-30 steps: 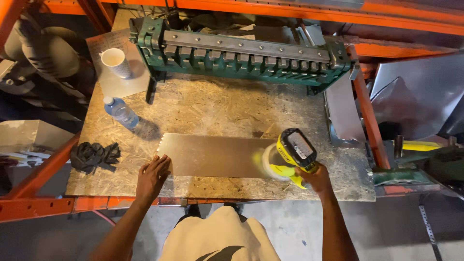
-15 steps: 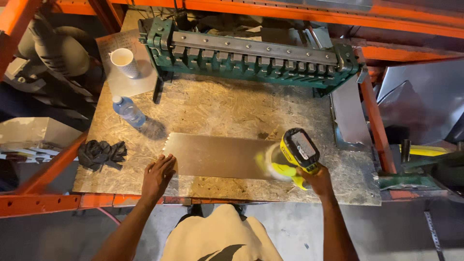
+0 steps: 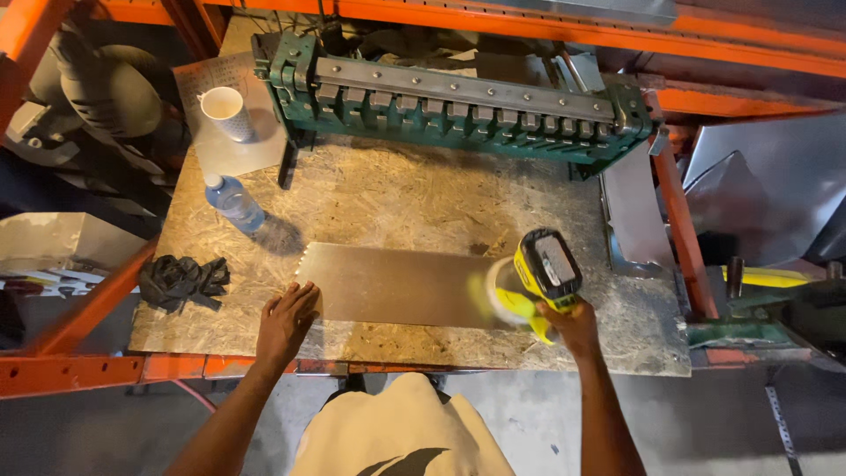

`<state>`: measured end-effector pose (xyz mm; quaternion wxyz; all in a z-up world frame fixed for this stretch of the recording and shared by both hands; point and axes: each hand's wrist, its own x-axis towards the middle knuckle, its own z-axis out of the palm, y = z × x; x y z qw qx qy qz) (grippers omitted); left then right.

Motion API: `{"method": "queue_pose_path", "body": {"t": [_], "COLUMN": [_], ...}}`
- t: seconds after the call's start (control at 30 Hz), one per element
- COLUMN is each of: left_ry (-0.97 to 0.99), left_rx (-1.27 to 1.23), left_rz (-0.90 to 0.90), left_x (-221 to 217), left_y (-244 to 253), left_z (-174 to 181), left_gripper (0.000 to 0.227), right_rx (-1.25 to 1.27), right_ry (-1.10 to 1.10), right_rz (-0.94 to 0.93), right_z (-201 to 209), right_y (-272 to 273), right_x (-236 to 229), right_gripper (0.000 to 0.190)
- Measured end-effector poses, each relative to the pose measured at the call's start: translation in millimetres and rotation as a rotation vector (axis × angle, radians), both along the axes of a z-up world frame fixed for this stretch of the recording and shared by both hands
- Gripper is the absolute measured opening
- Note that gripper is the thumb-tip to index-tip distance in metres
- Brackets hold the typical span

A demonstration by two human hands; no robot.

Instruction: The person uses a yellow cordless orbital sander to smooth the surface of a rectangular metal sheet placed on a workbench. The person holds the sheet steady with the left hand while moving the sander back and forth across the surface.

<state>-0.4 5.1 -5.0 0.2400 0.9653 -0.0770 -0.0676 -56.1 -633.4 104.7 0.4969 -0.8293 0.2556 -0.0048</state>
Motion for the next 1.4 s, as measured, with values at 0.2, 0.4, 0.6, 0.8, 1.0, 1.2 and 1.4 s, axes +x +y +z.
{"method": "queue_pose_path", "body": {"t": [0.2, 0.4, 0.6, 0.8, 1.0, 1.2, 1.4], "left_ry": [-0.047, -0.071, -0.063, -0.076, -0.083, -0.130, -0.087], "left_rx": [0.001, -0.018, -0.007, -0.009, -0.017, -0.002, -0.030], "left_rz": [-0.006, -0.013, -0.001, -0.016, -0.015, -0.030, -0.035], "left_x": [-0.5, -2.7, -2.2, -2.2, -2.5, -3.4, -4.0], "left_y": [0.1, -2.1, -0.9, 1.4, 0.1, 1.6, 3.7], "left_z": [-3.5, 4.7, -0.3, -7.9, -1.9, -7.1, -7.3], "left_gripper": [0.060, 0.055, 0.057, 0.059, 0.059, 0.058, 0.059], "right_rx": [-0.006, 0.061, 0.088, 0.179, 0.047, 0.126, 0.039], "right_ry": [0.000, -0.005, -0.035, 0.014, -0.027, 0.030, -0.018], "right_rz": [0.019, 0.001, 0.024, 0.006, 0.045, 0.084, 0.010], "right_z": [-25.8, 5.9, -6.6, -2.2, 55.2, 5.7, 161.1], "right_y": [9.7, 25.9, 43.9, 32.4, 77.2, 34.0, 144.0], "right_x": [3.3, -6.7, 13.1, -1.8, 28.0, -5.5, 15.4], "right_gripper": [0.047, 0.053, 0.035, 0.055, 0.041, 0.050, 0.046]}}
